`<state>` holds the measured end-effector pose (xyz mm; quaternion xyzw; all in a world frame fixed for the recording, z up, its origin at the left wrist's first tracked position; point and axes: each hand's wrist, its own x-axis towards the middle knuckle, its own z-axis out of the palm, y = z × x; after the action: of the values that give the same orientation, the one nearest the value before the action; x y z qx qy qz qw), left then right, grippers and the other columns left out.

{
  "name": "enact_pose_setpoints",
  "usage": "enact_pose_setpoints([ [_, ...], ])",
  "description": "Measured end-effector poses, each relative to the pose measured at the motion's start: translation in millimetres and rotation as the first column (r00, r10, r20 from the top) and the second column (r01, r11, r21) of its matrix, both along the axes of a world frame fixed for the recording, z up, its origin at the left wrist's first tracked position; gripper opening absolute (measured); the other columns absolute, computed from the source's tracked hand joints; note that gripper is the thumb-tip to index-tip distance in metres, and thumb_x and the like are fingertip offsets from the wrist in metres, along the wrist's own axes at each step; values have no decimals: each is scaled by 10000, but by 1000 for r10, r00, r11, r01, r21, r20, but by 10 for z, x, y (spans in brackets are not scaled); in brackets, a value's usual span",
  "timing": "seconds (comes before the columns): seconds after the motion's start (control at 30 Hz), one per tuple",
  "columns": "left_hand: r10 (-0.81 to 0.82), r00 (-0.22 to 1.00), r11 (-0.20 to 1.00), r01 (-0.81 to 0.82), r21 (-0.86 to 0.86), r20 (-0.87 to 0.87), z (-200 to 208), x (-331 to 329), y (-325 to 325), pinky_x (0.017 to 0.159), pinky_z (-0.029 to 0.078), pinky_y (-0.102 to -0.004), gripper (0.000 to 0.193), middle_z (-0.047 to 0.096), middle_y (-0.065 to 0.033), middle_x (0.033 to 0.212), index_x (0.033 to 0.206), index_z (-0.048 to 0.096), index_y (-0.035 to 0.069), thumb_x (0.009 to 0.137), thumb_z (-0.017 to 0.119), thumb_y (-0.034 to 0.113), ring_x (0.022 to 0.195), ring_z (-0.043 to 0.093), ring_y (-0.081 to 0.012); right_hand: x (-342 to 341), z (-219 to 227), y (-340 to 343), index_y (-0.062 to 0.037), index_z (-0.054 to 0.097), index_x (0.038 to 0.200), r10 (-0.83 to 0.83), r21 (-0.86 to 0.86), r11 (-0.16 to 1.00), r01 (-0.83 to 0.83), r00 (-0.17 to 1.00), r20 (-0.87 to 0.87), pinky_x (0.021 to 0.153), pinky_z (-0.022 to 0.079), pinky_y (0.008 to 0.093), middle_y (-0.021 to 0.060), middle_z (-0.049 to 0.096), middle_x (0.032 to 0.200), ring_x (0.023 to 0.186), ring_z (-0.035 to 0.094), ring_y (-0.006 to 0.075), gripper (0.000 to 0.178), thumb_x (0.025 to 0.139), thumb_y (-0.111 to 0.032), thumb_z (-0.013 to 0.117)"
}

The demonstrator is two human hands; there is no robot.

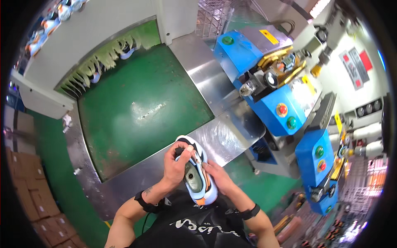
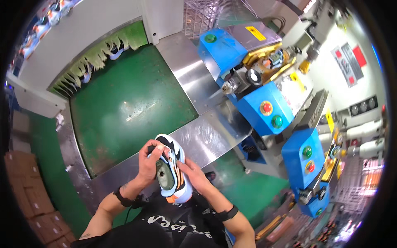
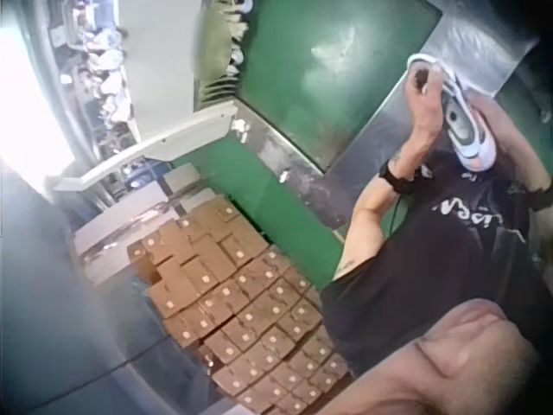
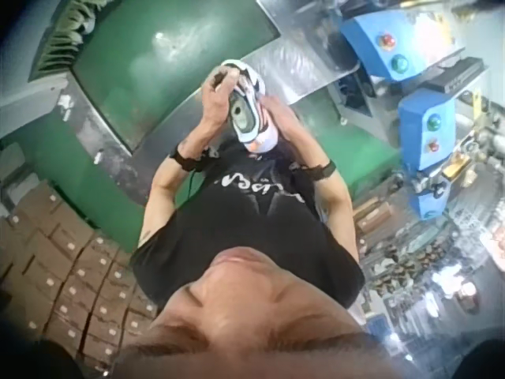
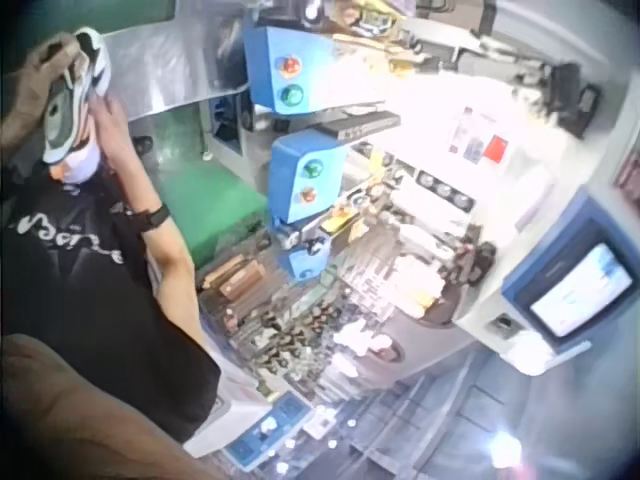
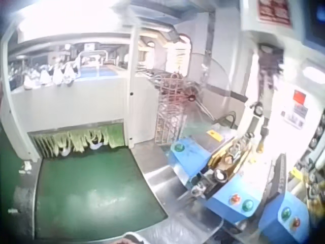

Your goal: Operating machinery to press and shape shoe components in a manufacturing facility.

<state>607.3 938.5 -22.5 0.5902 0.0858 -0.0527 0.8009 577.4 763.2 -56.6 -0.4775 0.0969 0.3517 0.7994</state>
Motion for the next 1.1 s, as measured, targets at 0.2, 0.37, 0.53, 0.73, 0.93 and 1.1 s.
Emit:
enact_pose_setpoints([
  [0.2, -25, 900, 812, -235, 534, 435, -1255, 7, 198, 741, 407, -378, 112, 573, -72, 693, 730, 568, 66, 748, 657, 132, 721, 558, -281, 156, -172, 54, 66, 443, 1262, -117, -587, 806, 76, 993, -33, 823, 496, 284, 167, 624, 1127, 982, 617, 188, 439, 904, -137, 596],
  [0.37, -207, 937, 832, 16, 555, 283, -1636, 72, 275, 869, 402, -380, 280, 609, -100, 947, 976, 580, 64, 764, 692, 208, 909, 576, -286, 421, -230, 412, 65, 492, 1219, 436, -683, 723, -100, 834, 338, 790, 508, 279, 120, 638, 1013, 946, 608, 154, 404, 873, -99, 622],
  [0.53, 151, 967, 832, -235, 502, 203, -1670, 59, 861, 981, 375, -391, 394, 605, -108, 1136, 1135, 569, 83, 800, 670, 265, 1109, 536, -282, 921, -177, 943, 53, 554, 1153, 381, -789, 612, 54, 854, 354, 786, 523, 278, 126, 664, 934, 869, 646, 158, 331, 864, -88, 629],
  [0.73, 370, 894, 351, -387, 853, 254, -2208, 622, 2836, 940, 363, -442, 339, 542, -169, 1152, 1095, 505, 19, 784, 613, 100, 1075, 492, -357, 2004, -596, 1829, 16, 563, 1143, 627, -853, 520, 35, 663, 409, 802, 536, 323, 143, 664, 1010, 960, 649, 191, 328, 872, -155, 632],
  [0.93, 287, 903, 11, -336, 942, 319, -2650, 1055, 4023, 1021, 307, -488, 420, 476, -188, 1276, 1156, 474, -36, 803, 625, 134, 1244, 415, -364, 4192, -1018, 3952, 62, 417, 1267, 935, -955, 268, 125, -272, 227, 1001, 408, 419, 244, 498, 1257, 1180, 487, 354, 651, 805, -324, 665],
  [1.1, 351, 923, 150, -221, 964, 158, -2997, 940, 4130, 1009, 320, -494, 398, 470, -185, 1320, 1115, 521, -19, 786, 631, 175, 1249, 432, -354, 6145, -1442, 5466, -52, 483, 1270, 950, -646, 106, 756, -268, -158, 957, 419, 403, 186, 556, 1228, 1117, 546, 302, 566, 801, -342, 614],
])
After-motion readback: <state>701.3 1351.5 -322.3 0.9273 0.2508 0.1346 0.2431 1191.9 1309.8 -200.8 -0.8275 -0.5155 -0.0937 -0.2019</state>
